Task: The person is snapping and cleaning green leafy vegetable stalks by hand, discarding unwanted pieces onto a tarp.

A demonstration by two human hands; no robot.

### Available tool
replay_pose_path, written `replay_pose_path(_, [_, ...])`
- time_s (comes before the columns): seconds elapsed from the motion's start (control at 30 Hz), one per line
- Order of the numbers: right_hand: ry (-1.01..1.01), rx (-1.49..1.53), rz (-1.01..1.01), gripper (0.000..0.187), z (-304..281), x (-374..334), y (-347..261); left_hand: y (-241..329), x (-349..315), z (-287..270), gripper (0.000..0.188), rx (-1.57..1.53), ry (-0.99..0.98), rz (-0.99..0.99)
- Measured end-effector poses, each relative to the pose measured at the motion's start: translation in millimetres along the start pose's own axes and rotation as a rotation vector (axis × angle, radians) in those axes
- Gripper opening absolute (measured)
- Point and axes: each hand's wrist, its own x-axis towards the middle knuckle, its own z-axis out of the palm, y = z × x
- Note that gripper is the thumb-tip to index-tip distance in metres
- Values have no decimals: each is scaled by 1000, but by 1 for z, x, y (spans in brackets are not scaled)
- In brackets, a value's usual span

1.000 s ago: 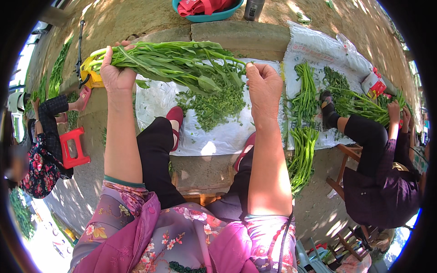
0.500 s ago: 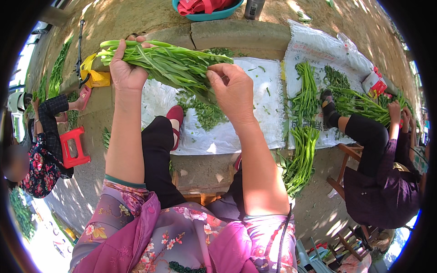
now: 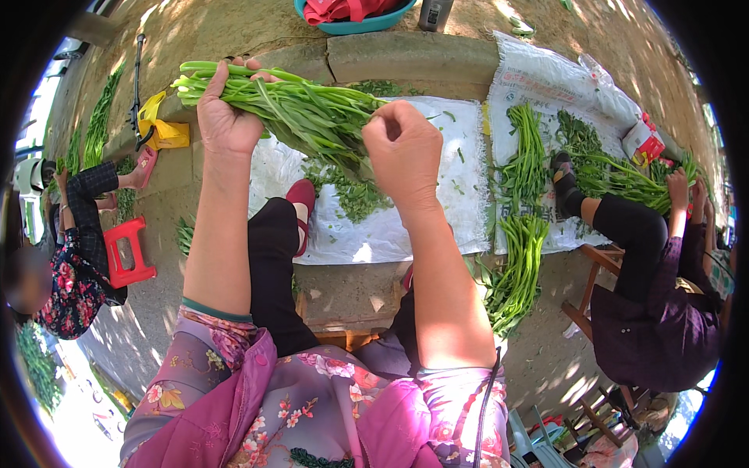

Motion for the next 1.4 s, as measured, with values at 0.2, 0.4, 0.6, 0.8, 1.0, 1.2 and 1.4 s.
replay_pose_path(0.2, [75, 391, 227, 6, 0, 4, 10, -5, -6, 5, 20, 11, -19, -48])
replay_pose_path(0.4, [143, 509, 370, 8, -31, 16, 10, 24, 1, -5, 16, -98, 34, -5])
replay_pose_path(0.6, [94, 318, 190, 13, -31, 18, 25, 39, 8, -12, 16, -101, 72, 65])
replay_pose_path(0.8, [144, -265, -187, 18, -20, 12, 23, 46, 11, -18, 17, -138, 39, 59])
replay_pose_path(1.0, [-3, 15, -23, 10, 2, 1, 8, 42, 12, -18, 17, -132, 48, 44])
replay_pose_path(1.2, [-31, 73, -35, 10, 11, -4, -2, 40, 9, -16, 16, -139, 24, 8])
replay_pose_path(1.4, [-22, 56, -80, 11, 14, -4, -4, 33, 7, -13, 16, -156, 5, -32])
